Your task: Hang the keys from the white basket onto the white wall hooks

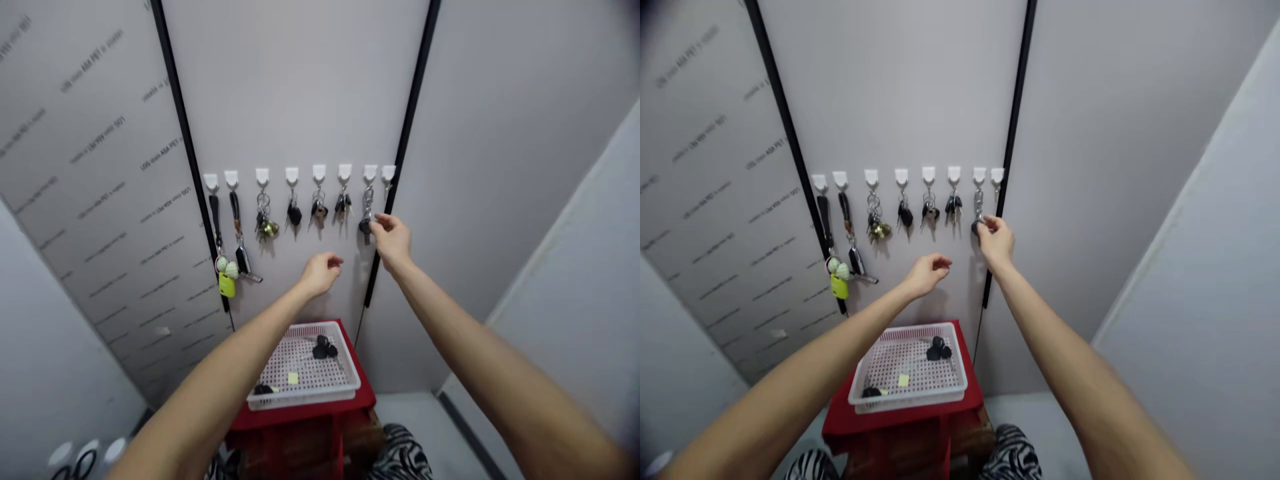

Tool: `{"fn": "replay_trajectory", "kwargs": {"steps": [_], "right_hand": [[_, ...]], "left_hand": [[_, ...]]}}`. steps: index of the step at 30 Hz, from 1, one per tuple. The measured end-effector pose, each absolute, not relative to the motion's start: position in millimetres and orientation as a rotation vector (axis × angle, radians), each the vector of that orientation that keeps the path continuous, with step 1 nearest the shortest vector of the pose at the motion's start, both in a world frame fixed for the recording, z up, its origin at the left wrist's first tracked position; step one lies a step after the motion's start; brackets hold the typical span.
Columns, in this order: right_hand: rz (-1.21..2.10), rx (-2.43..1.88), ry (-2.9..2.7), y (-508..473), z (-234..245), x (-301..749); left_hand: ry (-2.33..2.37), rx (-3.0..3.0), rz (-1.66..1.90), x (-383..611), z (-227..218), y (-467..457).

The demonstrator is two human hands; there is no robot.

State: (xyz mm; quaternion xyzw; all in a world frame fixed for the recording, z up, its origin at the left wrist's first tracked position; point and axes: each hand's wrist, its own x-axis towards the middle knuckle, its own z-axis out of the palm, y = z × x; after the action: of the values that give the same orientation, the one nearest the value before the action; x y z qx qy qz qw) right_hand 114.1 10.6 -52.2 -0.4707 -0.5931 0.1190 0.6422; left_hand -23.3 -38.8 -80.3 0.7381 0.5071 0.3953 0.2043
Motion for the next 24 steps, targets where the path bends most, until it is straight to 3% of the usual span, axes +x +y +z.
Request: {"fn": "replay_trajectory", "kwargs": {"steps": [5,8,15,24], "right_hand": [[0.346,-1.31,-2.211,-50.8,-164.3,99.8],[0.16,-1.401,-2.544,-71.6,-205.6,90.8],[-0.229,-1.452,-2.722,-61.3,-215.3,80.7],[-0.18,-1.347,-2.698,-59.7,-210.6,77.6]], "left_hand": [[1.628,1.946,0.736,-53.4,-186.3,-58.2],[1.711,1.916,0.627,-59.5,-224.7,-70.1],[1.718,2.133,0.544,-49.1,-244.6,-78.9],[1.557,1.853,0.586,-72.2,-241.3,-70.8]]}}
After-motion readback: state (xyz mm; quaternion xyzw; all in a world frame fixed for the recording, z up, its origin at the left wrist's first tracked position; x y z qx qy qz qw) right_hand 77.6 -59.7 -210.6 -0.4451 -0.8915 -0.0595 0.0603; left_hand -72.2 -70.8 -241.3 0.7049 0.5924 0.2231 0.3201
